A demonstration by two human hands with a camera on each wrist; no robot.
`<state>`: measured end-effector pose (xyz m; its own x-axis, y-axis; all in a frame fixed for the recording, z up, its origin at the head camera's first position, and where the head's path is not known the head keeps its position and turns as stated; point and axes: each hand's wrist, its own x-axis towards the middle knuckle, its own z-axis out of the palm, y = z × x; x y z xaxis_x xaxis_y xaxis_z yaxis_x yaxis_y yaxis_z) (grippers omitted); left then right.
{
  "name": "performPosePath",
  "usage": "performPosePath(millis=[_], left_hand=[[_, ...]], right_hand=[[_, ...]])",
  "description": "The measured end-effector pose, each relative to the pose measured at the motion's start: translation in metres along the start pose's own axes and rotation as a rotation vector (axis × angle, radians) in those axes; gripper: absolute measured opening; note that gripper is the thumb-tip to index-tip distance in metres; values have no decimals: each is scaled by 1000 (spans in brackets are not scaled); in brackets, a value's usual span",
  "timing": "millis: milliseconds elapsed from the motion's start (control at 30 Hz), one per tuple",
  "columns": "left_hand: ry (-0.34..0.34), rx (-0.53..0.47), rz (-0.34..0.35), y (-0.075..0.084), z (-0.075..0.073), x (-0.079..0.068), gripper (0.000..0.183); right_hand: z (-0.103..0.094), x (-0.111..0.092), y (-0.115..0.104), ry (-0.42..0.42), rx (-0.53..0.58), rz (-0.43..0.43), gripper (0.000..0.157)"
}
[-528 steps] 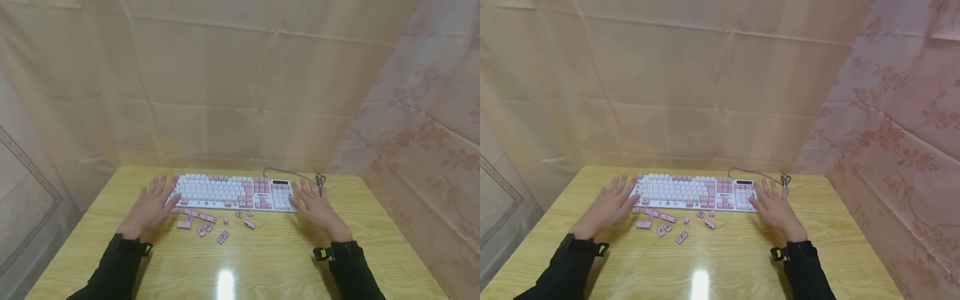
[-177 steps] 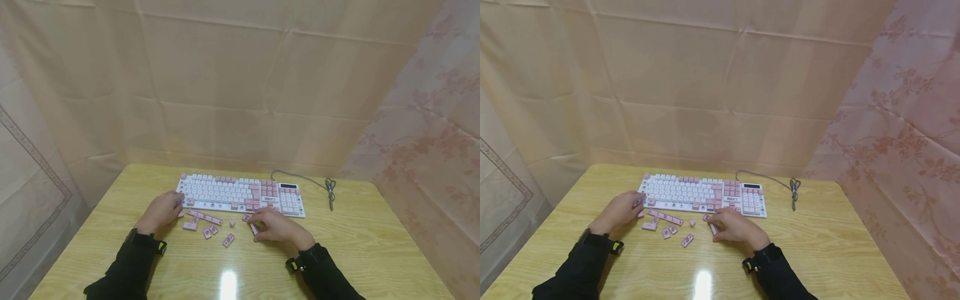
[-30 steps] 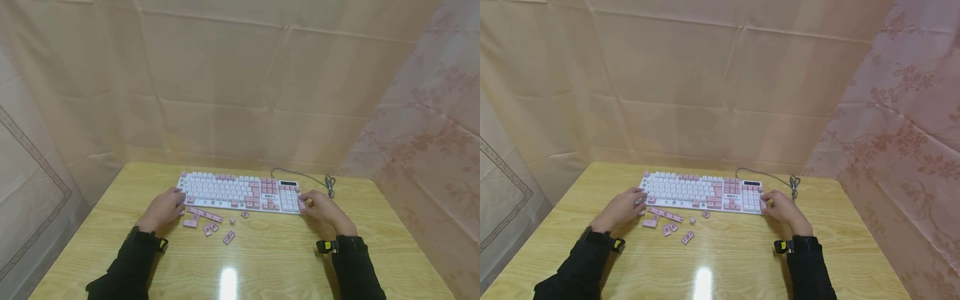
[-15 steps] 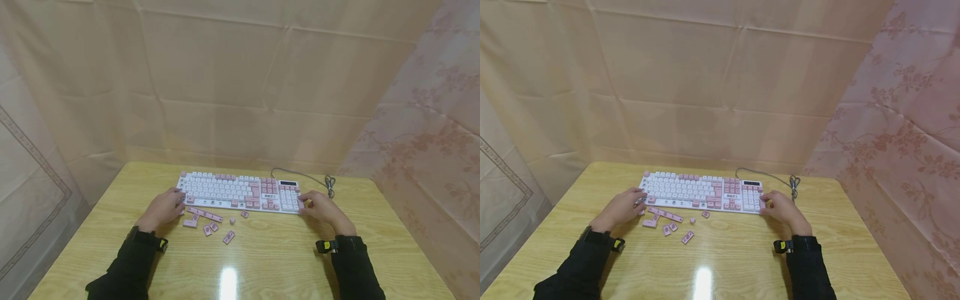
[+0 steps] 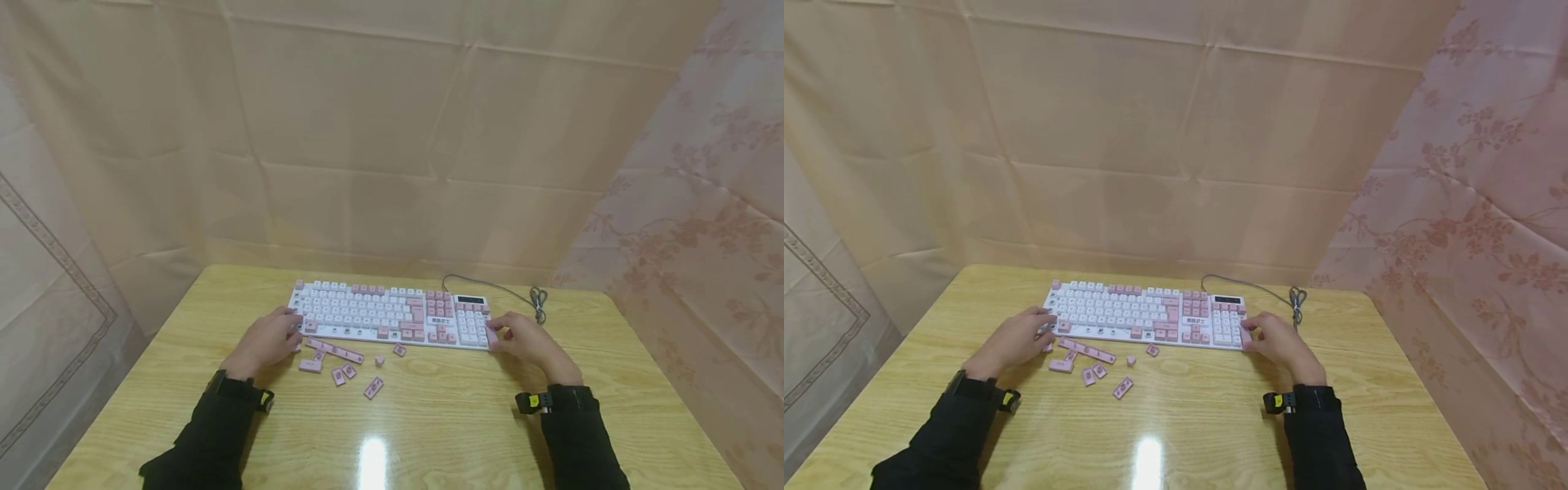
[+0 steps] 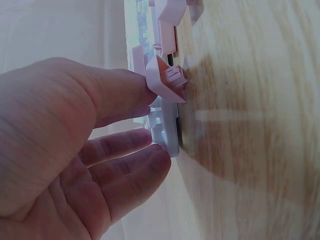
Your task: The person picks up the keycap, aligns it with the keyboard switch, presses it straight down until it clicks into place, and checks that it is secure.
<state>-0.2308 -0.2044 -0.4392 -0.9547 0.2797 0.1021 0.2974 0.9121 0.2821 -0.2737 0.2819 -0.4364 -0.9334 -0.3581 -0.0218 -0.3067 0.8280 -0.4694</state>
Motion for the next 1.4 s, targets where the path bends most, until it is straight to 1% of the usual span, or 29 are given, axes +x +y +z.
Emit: performPosePath(millis=[367, 500, 667, 800, 900, 1200, 1400], left_hand=[[-4, -9, -17, -1, -1, 1, 39], [3, -8, -9, -1, -1, 2, 38], [5, -34, -8, 0, 0, 2, 37], [9, -30, -9, 0, 1, 3, 37], [9, -23, -7, -2, 1, 3, 37], [13, -34, -8, -3, 3, 2, 37], [3, -29, -10, -5, 5, 1, 37]], right_hand=[[1, 4, 0, 1, 24, 49, 35], [1, 5, 1, 0, 36, 66, 37], [-1, 4, -1, -4, 45, 90, 37], [-4, 3, -3, -1, 15, 83, 31], [-4, 3, -5, -9, -20, 58, 30], [-1, 4, -4, -19, -10, 82, 32], [3, 4, -1, -33, 6, 93, 32]])
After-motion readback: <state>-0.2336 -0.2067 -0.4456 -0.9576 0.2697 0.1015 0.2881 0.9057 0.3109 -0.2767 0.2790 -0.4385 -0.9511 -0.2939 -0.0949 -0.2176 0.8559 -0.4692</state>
